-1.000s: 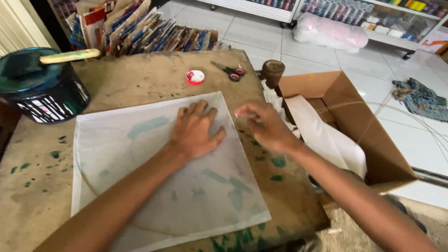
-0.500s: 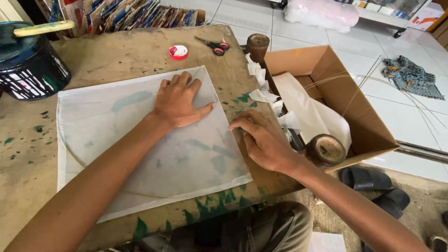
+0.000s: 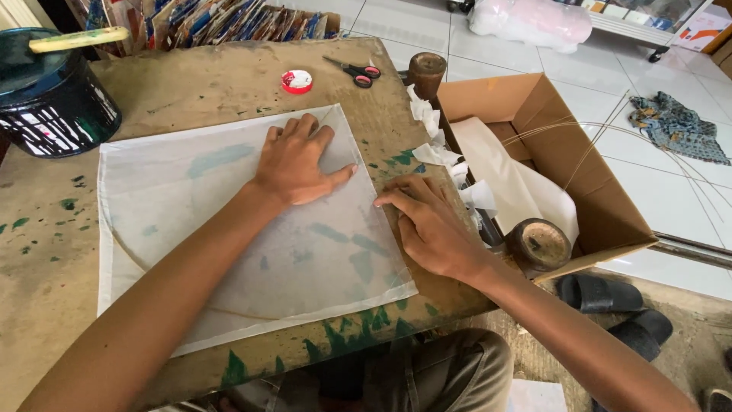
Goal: Applying adhesive to paper and folding it over a bamboo frame to assemble a kite
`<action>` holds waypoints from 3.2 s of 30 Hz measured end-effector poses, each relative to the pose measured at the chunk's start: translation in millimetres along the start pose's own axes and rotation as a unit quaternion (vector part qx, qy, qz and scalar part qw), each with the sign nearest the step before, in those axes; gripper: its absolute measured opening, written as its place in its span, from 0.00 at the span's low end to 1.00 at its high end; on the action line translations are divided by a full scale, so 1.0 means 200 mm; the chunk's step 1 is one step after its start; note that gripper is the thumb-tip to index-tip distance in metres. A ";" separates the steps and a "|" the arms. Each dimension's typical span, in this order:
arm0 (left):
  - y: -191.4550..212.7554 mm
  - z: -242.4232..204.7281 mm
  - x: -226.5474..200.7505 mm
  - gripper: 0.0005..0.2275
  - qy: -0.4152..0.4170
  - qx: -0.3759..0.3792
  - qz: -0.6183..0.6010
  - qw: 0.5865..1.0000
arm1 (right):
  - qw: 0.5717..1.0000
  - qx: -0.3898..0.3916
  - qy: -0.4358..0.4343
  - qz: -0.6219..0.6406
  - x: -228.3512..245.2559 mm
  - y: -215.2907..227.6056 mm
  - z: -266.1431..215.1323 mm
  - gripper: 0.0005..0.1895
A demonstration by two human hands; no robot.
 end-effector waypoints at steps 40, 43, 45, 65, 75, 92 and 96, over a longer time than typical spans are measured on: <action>0.02 -0.01 -0.02 0.29 0.009 -0.005 0.007 1.000 | 0.998 0.001 0.005 -0.065 0.10 0.02 -0.26 0.27; 0.02 -0.01 -0.02 0.29 0.008 0.003 0.004 1.000 | 0.999 0.005 0.009 -0.048 0.09 0.01 -0.28 0.25; 0.02 -0.01 -0.02 0.29 0.012 0.003 0.007 1.000 | 0.999 -0.012 0.023 -0.045 0.08 -0.01 -0.29 0.25; -0.01 -0.01 -0.01 0.29 0.006 -0.023 -0.011 1.000 | 0.997 -0.044 0.010 0.069 0.04 -0.02 -0.42 0.25; -0.04 0.03 0.02 0.31 -0.056 -0.005 0.107 0.993 | 0.993 -0.070 0.070 0.068 0.03 -0.01 -0.46 0.24; 0.03 -0.12 0.00 0.29 -0.040 -0.007 -0.011 0.999 | 0.991 -0.092 0.074 0.068 -0.16 -0.01 0.56 0.20; 0.04 -0.08 0.10 0.28 -0.038 -0.005 -0.051 0.998 | 0.992 -0.067 0.074 0.076 -0.25 -0.12 0.97 0.18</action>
Point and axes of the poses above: each hand's wrist, its own z-axis towards the middle knuckle, its own y-axis out of the back of the hand, x = y × z, the point moved 1 cm from there along z, towards the middle knuckle, and after that the axes turned 14 degrees about -y, right-handed, at the moved point
